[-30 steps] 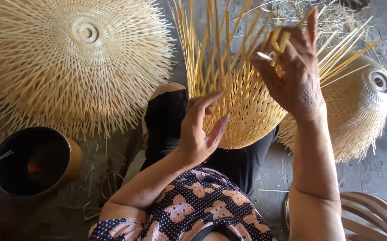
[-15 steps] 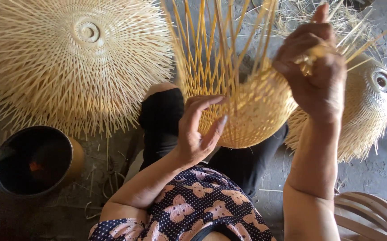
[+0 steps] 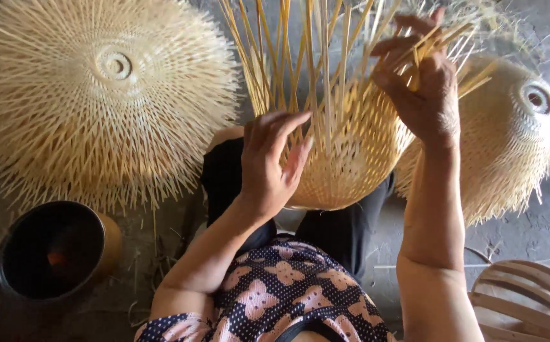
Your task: The person weaves thin bamboo strips by hand to form a conical hat, interlacing the strips around the structure while seated near other completed hats.
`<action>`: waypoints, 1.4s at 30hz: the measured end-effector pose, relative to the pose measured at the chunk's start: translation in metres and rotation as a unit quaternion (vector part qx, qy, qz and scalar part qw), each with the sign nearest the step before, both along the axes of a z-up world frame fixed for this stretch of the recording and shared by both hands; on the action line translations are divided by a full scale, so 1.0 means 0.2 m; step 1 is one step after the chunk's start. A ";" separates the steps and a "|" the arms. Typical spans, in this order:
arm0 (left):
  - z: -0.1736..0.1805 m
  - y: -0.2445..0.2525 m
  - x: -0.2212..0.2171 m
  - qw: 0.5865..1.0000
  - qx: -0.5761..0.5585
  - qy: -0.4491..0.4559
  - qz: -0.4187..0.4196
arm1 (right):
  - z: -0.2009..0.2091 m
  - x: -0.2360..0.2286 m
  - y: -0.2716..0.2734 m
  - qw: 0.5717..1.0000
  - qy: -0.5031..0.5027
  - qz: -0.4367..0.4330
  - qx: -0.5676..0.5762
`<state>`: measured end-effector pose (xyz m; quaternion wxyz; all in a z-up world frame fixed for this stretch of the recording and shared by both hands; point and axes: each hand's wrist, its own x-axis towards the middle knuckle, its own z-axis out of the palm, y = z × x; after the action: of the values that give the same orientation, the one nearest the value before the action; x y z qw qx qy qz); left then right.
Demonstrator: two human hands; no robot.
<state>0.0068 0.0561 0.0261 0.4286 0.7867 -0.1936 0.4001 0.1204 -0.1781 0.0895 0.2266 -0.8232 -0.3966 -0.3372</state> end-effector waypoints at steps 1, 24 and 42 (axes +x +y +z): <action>0.00 0.00 0.01 1.000 0.012 -0.005 0.000 | 0.01 -0.02 0.01 1.000 0.007 0.021 0.011; 0.13 0.06 0.08 0.974 -0.048 0.160 -0.155 | -0.01 -0.06 -0.02 0.950 0.259 0.073 0.155; -0.02 0.13 0.16 0.977 -0.044 0.102 -0.183 | 0.00 -0.05 0.01 0.953 0.219 0.133 0.163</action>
<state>0.0390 0.0828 0.0212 0.5461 0.7550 -0.2716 0.2407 0.1110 -0.1764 0.0890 0.4814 -0.7687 -0.3828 -0.1755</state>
